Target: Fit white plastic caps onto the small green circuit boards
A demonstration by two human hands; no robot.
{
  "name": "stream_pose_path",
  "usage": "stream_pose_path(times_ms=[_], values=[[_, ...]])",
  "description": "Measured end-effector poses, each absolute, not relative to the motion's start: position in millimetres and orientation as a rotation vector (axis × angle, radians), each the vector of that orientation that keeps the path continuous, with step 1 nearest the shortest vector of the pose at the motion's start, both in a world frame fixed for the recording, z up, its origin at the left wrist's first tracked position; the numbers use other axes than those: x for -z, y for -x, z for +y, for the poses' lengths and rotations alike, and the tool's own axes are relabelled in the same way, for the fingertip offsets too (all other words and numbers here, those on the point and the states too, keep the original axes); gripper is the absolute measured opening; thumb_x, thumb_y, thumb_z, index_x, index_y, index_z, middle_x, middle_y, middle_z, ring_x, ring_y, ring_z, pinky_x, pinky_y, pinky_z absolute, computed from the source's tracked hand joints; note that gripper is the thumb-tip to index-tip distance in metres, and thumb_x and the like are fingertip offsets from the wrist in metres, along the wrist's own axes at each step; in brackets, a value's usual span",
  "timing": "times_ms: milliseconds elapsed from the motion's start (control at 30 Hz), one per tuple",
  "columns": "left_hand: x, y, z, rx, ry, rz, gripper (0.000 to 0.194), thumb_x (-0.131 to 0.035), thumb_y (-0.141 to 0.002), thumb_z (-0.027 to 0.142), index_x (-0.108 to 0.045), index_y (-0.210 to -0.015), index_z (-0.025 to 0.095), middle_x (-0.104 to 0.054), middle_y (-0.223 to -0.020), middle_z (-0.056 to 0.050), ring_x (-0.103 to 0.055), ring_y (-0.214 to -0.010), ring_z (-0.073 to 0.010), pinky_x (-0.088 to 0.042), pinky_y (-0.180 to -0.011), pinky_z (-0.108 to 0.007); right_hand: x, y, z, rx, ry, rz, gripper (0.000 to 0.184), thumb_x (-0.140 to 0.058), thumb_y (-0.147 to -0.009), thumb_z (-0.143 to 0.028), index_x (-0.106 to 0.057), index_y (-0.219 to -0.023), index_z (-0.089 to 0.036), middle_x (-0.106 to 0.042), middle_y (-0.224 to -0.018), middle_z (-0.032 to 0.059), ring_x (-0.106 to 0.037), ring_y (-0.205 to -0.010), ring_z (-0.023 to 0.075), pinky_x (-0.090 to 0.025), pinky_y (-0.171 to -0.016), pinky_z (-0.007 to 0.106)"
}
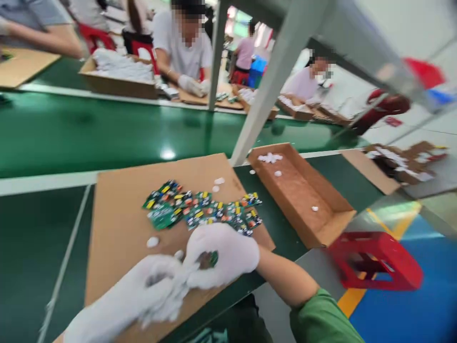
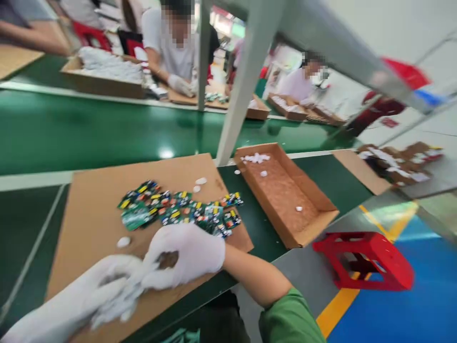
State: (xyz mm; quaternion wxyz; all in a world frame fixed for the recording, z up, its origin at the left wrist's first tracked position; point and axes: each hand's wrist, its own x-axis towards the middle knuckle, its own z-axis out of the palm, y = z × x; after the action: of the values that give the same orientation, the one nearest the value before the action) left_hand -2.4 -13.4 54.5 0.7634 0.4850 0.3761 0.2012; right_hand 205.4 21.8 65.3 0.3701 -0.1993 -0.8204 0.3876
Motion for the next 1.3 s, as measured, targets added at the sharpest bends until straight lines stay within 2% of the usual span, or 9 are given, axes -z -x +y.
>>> stream_pose_path(times_ms=[133, 300, 500, 667, 833, 1067, 1300], values=[[-60, 4, -15, -0.425, -0.951, 0.762, 0.053, -0.066, -0.078, 0.068, -0.061, -0.069, 0.015, -0.056, -0.053, 0.000, -0.041, -0.041, -0.0072, -0.030, -0.038, -0.020, -77, -212, 17, -1.034, 0.602, -2.001, 0.006, -0.068, -0.084, -0.017, -0.065, -0.081, -0.021, -0.063, -0.078, 0.0006, -0.061, -0.075, 0.0173, -0.051, -0.072, 0.029], [-63, 0, -7, -0.465, -0.947, 0.739, 0.057, -0.059, -0.081, 0.071, -0.065, -0.076, 0.015, -0.061, -0.056, -0.002, -0.039, -0.039, -0.0062, -0.027, -0.038, -0.020, -88, -209, 14, -1.052, 0.700, -2.045, 0.010, -0.058, -0.083, -0.014, -0.065, -0.082, -0.021, -0.062, -0.078, 0.0017, -0.057, -0.071, 0.0181, -0.048, -0.065, 0.030], [-60, 2, -8, -0.489, -0.944, 0.756, 0.059, -0.055, -0.084, 0.071, -0.066, -0.077, 0.013, -0.065, -0.061, -0.004, -0.042, -0.039, -0.0060, -0.026, -0.038, -0.020, -86, -210, 15, -1.009, 0.755, -2.060, 0.010, -0.056, -0.087, -0.015, -0.064, -0.086, -0.021, -0.063, -0.081, 0.0022, -0.056, -0.072, 0.0188, -0.047, -0.066, 0.032], [-56, 1, -10, -0.558, -0.914, 0.786, 0.048, -0.058, -0.087, 0.061, -0.063, -0.075, 0.015, -0.060, -0.056, 0.000, -0.043, -0.041, -0.0065, -0.029, -0.039, -0.019, -86, -211, 14, -1.036, 0.823, -2.050, 0.012, -0.056, -0.084, -0.014, -0.065, -0.085, -0.021, -0.061, -0.080, 0.0015, -0.055, -0.070, 0.0185, -0.044, -0.064, 0.032], [-59, 2, -12, -0.582, -0.935, 0.837, 0.046, -0.056, -0.089, 0.058, -0.064, -0.073, 0.016, -0.055, -0.051, 0.001, -0.041, -0.041, -0.0067, -0.033, -0.043, -0.020, -88, -211, 15, -1.054, 0.820, -2.050, 0.012, -0.055, -0.086, -0.013, -0.063, -0.082, -0.021, -0.059, -0.077, 0.0007, -0.052, -0.068, 0.0182, -0.042, -0.064, 0.031], [-64, 3, -10, -0.617, -0.990, 0.888, 0.046, -0.056, -0.089, 0.059, -0.067, -0.074, 0.016, -0.054, -0.050, 0.000, -0.042, -0.043, -0.0085, -0.033, -0.045, -0.023, -91, -212, 15, -1.076, 0.832, -2.050, 0.012, -0.055, -0.088, -0.014, -0.063, -0.080, -0.020, -0.062, -0.079, 0.0024, -0.054, -0.071, 0.0194, -0.043, -0.066, 0.033], [-67, 3, -8, -0.652, -0.995, 0.835, 0.045, -0.056, -0.090, 0.057, -0.066, -0.077, 0.014, -0.056, -0.057, 0.000, -0.039, -0.044, -0.0068, -0.033, -0.045, -0.023, -91, -213, 16, -1.116, 0.816, -2.009, 0.013, -0.056, -0.090, -0.015, -0.065, -0.083, -0.020, -0.064, -0.081, 0.0031, -0.057, -0.073, 0.0200, -0.044, -0.067, 0.033]])
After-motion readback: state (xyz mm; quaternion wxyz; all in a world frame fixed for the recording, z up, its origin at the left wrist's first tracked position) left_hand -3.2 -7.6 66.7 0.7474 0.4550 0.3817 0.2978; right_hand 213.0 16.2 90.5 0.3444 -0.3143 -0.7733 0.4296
